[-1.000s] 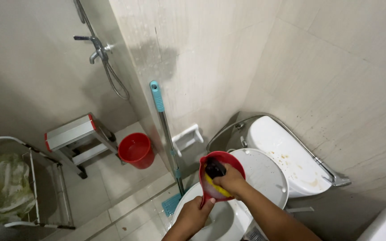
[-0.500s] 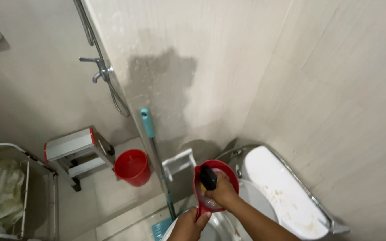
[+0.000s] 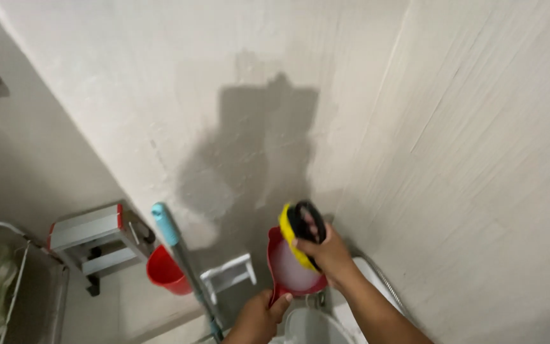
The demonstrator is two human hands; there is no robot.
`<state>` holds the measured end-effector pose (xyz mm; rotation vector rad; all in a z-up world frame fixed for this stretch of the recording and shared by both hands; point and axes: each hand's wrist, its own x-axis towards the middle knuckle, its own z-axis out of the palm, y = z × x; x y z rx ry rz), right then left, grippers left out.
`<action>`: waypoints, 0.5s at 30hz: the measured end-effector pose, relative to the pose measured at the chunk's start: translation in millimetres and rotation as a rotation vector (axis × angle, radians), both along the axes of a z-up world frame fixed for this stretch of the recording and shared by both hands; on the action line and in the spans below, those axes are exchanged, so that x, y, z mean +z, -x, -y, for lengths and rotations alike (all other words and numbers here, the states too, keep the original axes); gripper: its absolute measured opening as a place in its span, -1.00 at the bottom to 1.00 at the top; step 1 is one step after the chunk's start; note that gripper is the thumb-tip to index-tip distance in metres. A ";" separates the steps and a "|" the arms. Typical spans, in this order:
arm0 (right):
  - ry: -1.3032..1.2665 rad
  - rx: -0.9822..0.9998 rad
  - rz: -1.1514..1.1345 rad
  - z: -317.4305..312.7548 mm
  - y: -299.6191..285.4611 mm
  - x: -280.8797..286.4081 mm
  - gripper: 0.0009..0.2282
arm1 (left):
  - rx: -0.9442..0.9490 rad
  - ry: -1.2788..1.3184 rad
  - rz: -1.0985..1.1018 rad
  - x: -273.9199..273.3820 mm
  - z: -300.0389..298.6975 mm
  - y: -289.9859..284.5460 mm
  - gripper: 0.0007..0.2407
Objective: The person washes their hands using a handheld bidet sprayer, then uses a yellow scrub brush and a red scoop filled with soapy water to scrub the tiled bathroom wall. They repeatedly dip the brush into the scoop and scrub different sections of the wall before rinsing their hands again.
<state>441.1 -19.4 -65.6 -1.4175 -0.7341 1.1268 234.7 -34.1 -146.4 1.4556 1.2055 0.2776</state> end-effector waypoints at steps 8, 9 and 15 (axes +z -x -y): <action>-0.555 -0.245 0.194 -81.7 -4.2 80.7 -0.39 | 0.110 -0.071 0.083 54.0 -30.4 -58.1 -0.69; -0.676 -0.253 0.264 -90.6 0.9 85.8 -0.38 | 0.135 -0.049 0.088 59.1 -32.1 -63.7 -0.71; -0.611 -0.398 0.375 -134.2 -33.5 104.9 -0.41 | 0.188 0.009 0.034 48.2 -46.7 -79.3 -0.68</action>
